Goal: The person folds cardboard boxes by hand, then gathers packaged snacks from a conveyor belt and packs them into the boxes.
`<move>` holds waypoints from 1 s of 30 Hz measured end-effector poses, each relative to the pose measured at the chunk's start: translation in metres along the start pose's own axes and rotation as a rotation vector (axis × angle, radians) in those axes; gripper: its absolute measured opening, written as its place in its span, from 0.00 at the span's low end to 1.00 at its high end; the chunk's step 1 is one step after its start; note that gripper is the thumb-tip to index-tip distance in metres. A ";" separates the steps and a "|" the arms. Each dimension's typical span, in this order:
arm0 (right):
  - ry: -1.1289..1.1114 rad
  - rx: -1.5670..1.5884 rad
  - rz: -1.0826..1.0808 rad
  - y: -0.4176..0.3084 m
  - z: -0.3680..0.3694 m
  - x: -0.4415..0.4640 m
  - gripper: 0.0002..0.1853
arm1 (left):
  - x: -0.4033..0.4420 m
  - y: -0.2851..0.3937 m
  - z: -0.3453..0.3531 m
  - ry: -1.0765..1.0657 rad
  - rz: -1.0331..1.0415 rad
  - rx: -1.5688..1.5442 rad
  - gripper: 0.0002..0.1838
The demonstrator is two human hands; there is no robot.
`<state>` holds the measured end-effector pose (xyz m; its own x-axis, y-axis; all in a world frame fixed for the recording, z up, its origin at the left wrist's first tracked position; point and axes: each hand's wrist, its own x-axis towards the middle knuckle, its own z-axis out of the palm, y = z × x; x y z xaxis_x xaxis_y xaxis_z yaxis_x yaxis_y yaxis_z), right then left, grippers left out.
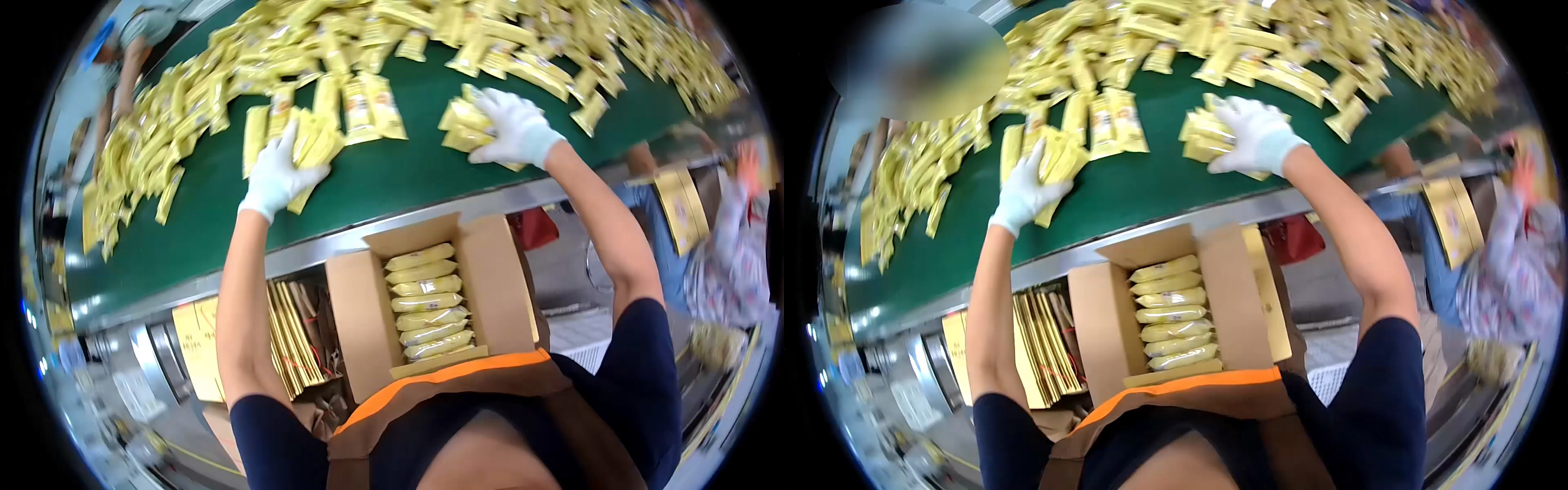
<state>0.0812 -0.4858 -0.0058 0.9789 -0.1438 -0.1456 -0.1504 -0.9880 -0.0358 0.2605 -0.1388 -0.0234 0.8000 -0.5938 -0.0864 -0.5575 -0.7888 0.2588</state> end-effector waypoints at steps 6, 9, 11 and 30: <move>-0.088 -0.102 -0.140 0.007 0.000 -0.019 0.55 | -0.050 0.022 0.009 0.080 0.011 0.252 0.55; 0.012 -0.076 -0.144 0.007 0.006 -0.033 0.55 | -0.067 0.015 0.021 0.161 0.037 0.201 0.55; 0.028 -0.096 -0.134 0.002 0.006 -0.037 0.55 | -0.073 0.012 0.027 0.276 0.059 0.142 0.55; 0.038 2.588 -0.060 -0.044 0.011 -0.066 0.29 | -0.118 0.033 -0.022 0.155 -0.106 -1.655 0.43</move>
<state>0.0220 -0.4318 -0.0057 0.9822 -0.1616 -0.0961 0.0939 0.8645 -0.4938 0.1528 -0.0913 0.0162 0.8859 -0.4519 -0.1047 0.2375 0.2479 0.9392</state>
